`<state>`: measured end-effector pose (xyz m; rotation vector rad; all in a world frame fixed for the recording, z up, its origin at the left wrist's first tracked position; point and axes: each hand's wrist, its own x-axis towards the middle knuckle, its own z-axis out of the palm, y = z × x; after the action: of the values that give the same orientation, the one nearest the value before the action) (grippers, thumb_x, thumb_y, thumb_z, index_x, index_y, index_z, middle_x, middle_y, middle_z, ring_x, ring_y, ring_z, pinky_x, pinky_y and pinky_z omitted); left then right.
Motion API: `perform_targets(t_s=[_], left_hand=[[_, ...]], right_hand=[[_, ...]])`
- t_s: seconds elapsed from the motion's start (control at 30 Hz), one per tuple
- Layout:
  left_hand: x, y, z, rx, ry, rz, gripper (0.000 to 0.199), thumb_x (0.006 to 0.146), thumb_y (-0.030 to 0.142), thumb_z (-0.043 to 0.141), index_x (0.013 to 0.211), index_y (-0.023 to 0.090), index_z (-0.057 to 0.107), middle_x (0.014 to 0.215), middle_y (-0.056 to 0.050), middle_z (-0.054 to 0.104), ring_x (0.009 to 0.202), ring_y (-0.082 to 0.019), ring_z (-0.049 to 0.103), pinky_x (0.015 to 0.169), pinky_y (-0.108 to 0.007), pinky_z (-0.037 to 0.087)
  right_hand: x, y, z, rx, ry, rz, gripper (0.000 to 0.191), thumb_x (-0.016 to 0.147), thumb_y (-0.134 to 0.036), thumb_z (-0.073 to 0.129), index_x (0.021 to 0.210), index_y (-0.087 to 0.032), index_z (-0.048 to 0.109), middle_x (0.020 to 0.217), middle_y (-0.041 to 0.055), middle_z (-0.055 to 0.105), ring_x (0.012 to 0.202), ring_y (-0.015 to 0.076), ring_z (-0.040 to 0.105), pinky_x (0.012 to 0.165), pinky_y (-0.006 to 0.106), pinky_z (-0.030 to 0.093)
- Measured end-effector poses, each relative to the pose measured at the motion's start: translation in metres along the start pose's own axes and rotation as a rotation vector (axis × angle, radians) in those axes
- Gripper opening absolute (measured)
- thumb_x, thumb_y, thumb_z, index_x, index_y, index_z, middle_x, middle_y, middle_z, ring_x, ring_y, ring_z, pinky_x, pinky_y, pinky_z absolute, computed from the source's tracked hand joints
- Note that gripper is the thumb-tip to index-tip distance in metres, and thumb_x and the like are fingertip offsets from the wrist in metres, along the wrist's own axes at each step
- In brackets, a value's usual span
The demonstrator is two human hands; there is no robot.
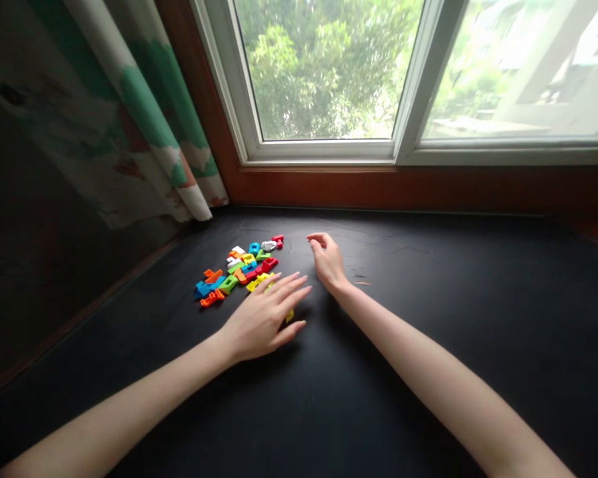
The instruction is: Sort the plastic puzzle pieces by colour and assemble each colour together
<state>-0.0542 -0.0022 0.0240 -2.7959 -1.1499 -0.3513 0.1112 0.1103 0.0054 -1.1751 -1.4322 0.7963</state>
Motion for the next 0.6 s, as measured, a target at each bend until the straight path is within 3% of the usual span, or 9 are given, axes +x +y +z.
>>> perform_targets(t_s=[0.07, 0.13, 0.37, 0.5, 0.6], left_hand=[[0.009, 0.010, 0.007, 0.024, -0.049, 0.052, 0.049, 0.098, 0.041, 0.045, 0.141, 0.016, 0.049, 0.153, -0.011, 0.044, 0.143, -0.028, 0.040, 0.118, -0.048, 0.029], [0.012, 0.006, 0.012, 0.065, -0.081, 0.047, 0.045, 0.101, 0.035, 0.041, 0.141, 0.017, 0.050, 0.154, -0.010, 0.044, 0.142, -0.028, 0.041, 0.117, -0.047, 0.031], [-0.014, -0.064, 0.009, 0.191, -0.101, -0.071, 0.049, 0.096, 0.019, 0.037, 0.144, 0.016, 0.047, 0.156, -0.010, 0.040, 0.146, -0.025, 0.036, 0.119, -0.045, 0.028], [-0.019, -0.088, 0.002, 0.226, -0.110, -0.138, 0.052, 0.094, 0.019, 0.038, 0.145, 0.016, 0.046, 0.155, -0.009, 0.041, 0.146, -0.025, 0.036, 0.120, -0.045, 0.027], [0.000, -0.086, 0.001, 0.237, -0.105, -0.197, 0.051, 0.097, 0.026, 0.037, 0.145, 0.014, 0.046, 0.156, -0.010, 0.040, 0.146, -0.024, 0.035, 0.120, -0.043, 0.027]], right_hand=[[-0.011, 0.003, -0.032, 0.002, 0.019, 0.025, 0.028, 0.082, -0.037, 0.046, 0.094, -0.019, 0.063, 0.105, 0.0105, 0.072, 0.101, 0.0262, 0.065, 0.092, 0.043, 0.049], [-0.026, 0.004, -0.063, -0.007, 0.034, 0.049, 0.028, 0.080, -0.040, 0.050, 0.092, -0.019, 0.064, 0.102, 0.0094, 0.073, 0.099, 0.0264, 0.066, 0.091, 0.044, 0.049], [-0.079, 0.005, -0.160, -0.078, 0.083, 0.109, 0.024, 0.081, -0.042, 0.059, 0.090, -0.021, 0.068, 0.098, 0.0078, 0.073, 0.100, 0.0274, 0.065, 0.095, 0.044, 0.047], [-0.087, 0.018, -0.191, -0.089, 0.196, 0.161, 0.024, 0.082, -0.041, 0.059, 0.094, -0.022, 0.067, 0.102, 0.0078, 0.071, 0.103, 0.0279, 0.064, 0.092, 0.042, 0.048], [-0.085, 0.027, -0.197, -0.060, 0.243, 0.183, 0.024, 0.083, -0.042, 0.057, 0.095, -0.022, 0.066, 0.103, 0.0091, 0.071, 0.103, 0.0286, 0.065, 0.088, 0.042, 0.050]])
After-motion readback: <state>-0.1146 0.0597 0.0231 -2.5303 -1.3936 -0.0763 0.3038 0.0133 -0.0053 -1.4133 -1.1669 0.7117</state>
